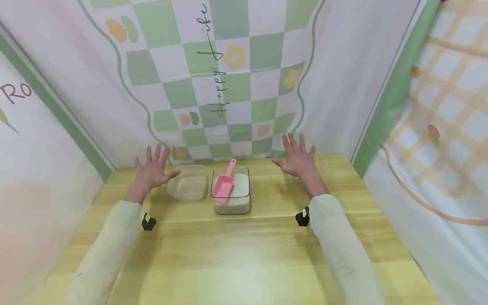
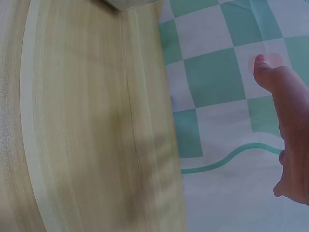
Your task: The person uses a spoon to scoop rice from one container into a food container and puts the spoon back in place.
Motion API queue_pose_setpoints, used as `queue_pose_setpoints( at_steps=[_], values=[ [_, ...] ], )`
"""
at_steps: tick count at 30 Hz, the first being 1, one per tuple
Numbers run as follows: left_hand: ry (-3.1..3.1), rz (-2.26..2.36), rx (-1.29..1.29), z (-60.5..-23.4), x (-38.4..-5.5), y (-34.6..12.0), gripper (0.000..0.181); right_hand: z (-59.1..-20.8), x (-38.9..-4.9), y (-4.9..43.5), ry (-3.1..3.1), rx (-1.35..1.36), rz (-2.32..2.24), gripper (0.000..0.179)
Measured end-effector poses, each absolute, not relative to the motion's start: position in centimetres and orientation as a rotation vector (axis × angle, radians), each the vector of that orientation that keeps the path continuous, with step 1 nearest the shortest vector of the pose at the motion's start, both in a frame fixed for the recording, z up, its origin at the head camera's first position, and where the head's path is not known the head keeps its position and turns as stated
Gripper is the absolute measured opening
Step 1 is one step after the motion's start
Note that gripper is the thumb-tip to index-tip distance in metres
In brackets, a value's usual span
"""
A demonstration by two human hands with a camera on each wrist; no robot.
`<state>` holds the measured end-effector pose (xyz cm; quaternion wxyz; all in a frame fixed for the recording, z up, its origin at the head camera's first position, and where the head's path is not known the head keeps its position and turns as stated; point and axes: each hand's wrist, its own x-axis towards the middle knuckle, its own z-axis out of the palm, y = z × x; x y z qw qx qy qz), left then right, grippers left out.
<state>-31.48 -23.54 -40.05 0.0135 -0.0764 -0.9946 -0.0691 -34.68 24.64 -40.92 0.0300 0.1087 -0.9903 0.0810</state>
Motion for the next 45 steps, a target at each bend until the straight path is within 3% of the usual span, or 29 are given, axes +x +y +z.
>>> queue_pose_setpoints(
  at_steps=[9, 30, 45],
  values=[
    [-3.133, -0.268, -0.242, -40.6, -31.6, -23.8, 0.093, -40.8, -34.8, 24.3, -3.059, 0.385, 0.309, 0.093],
    [-3.103, -0.442, -0.410, -42.0, -28.4, -24.2, 0.088, -39.7, -33.0, 22.9, -3.031, 0.636, 0.350, 0.091],
    [-3.016, -0.412, -0.821, -39.1, -28.3, -20.0, 0.077, -40.4, -29.5, 18.1, -2.897, 1.004, 0.189, 0.097]
  ],
)
